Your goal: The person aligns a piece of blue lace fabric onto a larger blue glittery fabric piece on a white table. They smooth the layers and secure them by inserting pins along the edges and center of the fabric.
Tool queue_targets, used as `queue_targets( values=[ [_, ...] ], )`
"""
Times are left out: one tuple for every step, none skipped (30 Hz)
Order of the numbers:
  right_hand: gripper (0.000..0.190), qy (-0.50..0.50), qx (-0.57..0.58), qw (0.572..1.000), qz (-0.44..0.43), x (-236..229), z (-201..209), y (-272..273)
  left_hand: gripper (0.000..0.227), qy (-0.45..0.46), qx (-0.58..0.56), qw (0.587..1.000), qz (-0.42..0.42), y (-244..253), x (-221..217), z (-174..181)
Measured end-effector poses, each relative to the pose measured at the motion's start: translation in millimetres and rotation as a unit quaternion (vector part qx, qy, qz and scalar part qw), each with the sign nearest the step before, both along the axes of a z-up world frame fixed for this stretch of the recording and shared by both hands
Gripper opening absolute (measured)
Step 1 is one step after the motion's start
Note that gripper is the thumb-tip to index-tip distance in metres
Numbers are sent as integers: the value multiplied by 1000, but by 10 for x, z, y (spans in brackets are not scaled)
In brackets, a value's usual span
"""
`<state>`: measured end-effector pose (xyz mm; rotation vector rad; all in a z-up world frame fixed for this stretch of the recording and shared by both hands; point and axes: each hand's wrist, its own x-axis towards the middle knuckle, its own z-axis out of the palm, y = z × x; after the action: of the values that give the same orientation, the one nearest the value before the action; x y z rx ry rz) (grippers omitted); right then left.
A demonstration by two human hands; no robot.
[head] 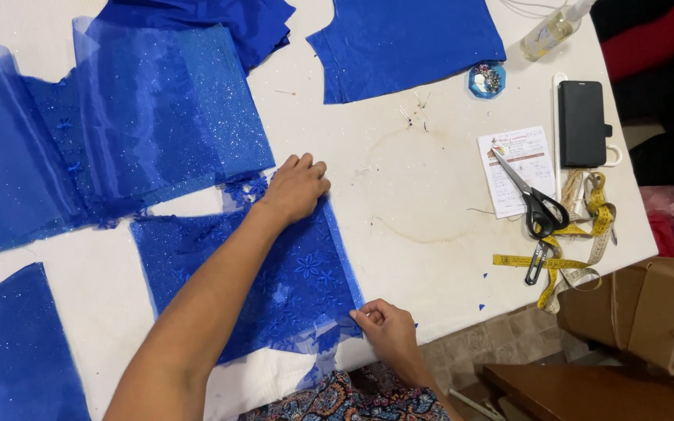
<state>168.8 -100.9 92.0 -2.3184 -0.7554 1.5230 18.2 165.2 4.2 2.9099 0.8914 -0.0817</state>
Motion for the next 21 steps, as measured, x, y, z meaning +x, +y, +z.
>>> queue_targets(
  values=[
    [15,0,-1,1000,0,2,-32,-10,24,0,-1,1000,0,27,36,20],
    [16,-14,1,1000,13,5,-64,-17,24,29,-8,1000,-6,58,76,41],
    [18,-29,3,999,27,9,-94,-24,24,57,-14,998,-13,90,116,66],
    [18,-29,3,999,26,12,-112,-23,24,57,-14,998,-13,116,143,48],
    [17,-35,-1,999,28,13,-128,-24,24,79,-16,997,-16,142,168,32],
    [16,-41,-5,999,31,15,-145,-28,25,101,-18,995,-18,161,189,14],
    [16,-42,-5,999,31,7,-113,-23,25,101,-18,995,-18,159,201,16],
    [16,-40,-10,999,33,-2,-82,-7,26,116,-27,993,-18,168,210,25],
    [16,-38,-15,999,34,-12,-49,8,27,130,-37,991,-17,176,217,34],
    [16,-38,-14,999,35,-10,-60,3,27,130,-36,991,-16,180,218,16],
    [15,-40,-15,998,43,-7,-72,-1,26,126,-29,991,-20,183,218,-3],
    [15,-42,-17,998,51,-3,-83,-3,25,121,-22,992,-23,189,220,-21],
    [15,-42,-15,998,52,-3,-80,2,25,121,-21,992,-22,201,222,-45],
    [16,-46,-14,997,53,-3,-77,0,24,122,-12,992,-25,205,225,-72],
    [16,-49,-13,997,55,-1,-75,-4,23,122,-3,992,-27,207,229,-100],
    [16,-49,-13,997,56,-1,-80,-8,23,122,-4,992,-27,213,236,-112],
    [16,-45,-11,998,50,-1,-87,-13,23,130,-7,991,-26,219,244,-125],
    [15,-41,-8,998,43,2,-93,-19,24,138,-11,990,-26,226,258,-139],
    [15,-41,-8,998,44,5,-111,-18,24,138,-11,990,-26,229,259,-122],
    [15,-43,-9,998,45,11,-128,-24,24,147,-16,989,-25,227,267,-107],
    [14,-45,-9,998,47,17,-145,-31,24,157,-21,987,-24,225,276,-92]
  ],
)
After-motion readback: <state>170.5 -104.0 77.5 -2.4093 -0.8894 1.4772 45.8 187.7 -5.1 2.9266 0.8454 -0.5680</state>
